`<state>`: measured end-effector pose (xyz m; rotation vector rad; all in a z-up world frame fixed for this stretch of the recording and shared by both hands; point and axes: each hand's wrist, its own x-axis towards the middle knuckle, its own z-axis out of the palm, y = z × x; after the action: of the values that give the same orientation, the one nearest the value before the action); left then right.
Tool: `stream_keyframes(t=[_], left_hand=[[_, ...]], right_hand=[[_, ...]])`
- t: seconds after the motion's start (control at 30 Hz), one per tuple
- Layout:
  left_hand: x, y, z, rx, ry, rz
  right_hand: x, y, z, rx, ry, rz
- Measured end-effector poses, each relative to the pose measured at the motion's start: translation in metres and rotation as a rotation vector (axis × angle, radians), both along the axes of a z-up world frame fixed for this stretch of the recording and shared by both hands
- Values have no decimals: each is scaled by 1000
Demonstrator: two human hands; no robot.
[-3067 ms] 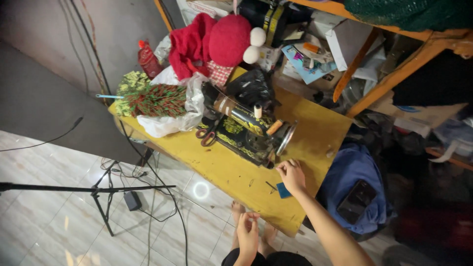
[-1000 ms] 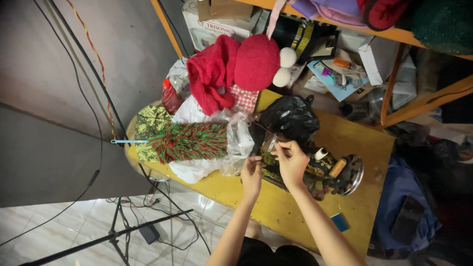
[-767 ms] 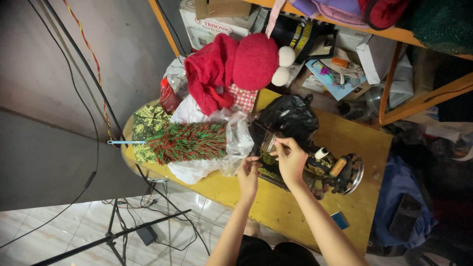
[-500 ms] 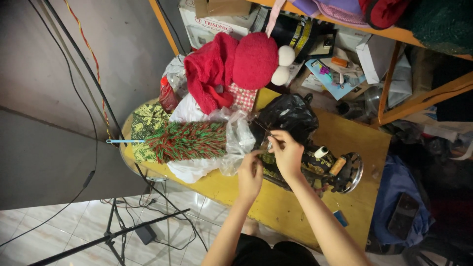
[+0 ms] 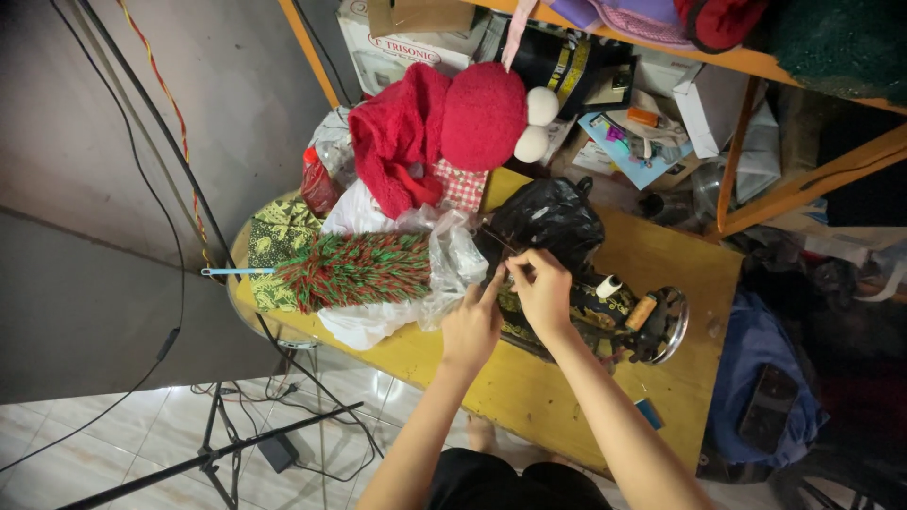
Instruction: Manually sewing a piece of black fabric using a needle and thread near a vintage sewing machine.
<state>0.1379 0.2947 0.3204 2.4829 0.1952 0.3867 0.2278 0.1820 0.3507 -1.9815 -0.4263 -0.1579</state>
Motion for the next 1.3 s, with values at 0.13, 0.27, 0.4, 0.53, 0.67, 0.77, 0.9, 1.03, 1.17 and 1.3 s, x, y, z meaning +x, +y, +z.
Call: stream_keyframes(t=[0.13,0.27,0.4,0.53,0.67,0.77,0.9,1.03,1.17,1.3], left_hand=[[-1,2,4,-1,-6,0],[-15,1,10,-64,-59,-9],[-44,-14,-3,-314,-84,63],[-78,-53,-56,-403,-111,20],[-94,-95,-65,-406,20,-111],[-93,-123,-64,-443,126,-262],[-87,-157,-108,-484,284,-314],[-88,-174,-159,-491,318,-184],[-101,-170,-166,-513,242,-118],[-111,-169,-163,-560,345,7]], right_hand=[[-5,-6,-2,-32,-22,6],[-43,-35,-7,6,-58,-13],[-106,-91,-55,-120,125,46],[-170,-162,-101,-224,188,-96],[-194,-228,-122,-263,393,-386],[-190,-256,-116,-319,179,-532],[-175,-270,-114,-452,-82,-593],[-168,-270,-118,-428,104,-591],[-167,-283,-125,-402,87,-557],[-159,-289,-109,-339,11,-579]])
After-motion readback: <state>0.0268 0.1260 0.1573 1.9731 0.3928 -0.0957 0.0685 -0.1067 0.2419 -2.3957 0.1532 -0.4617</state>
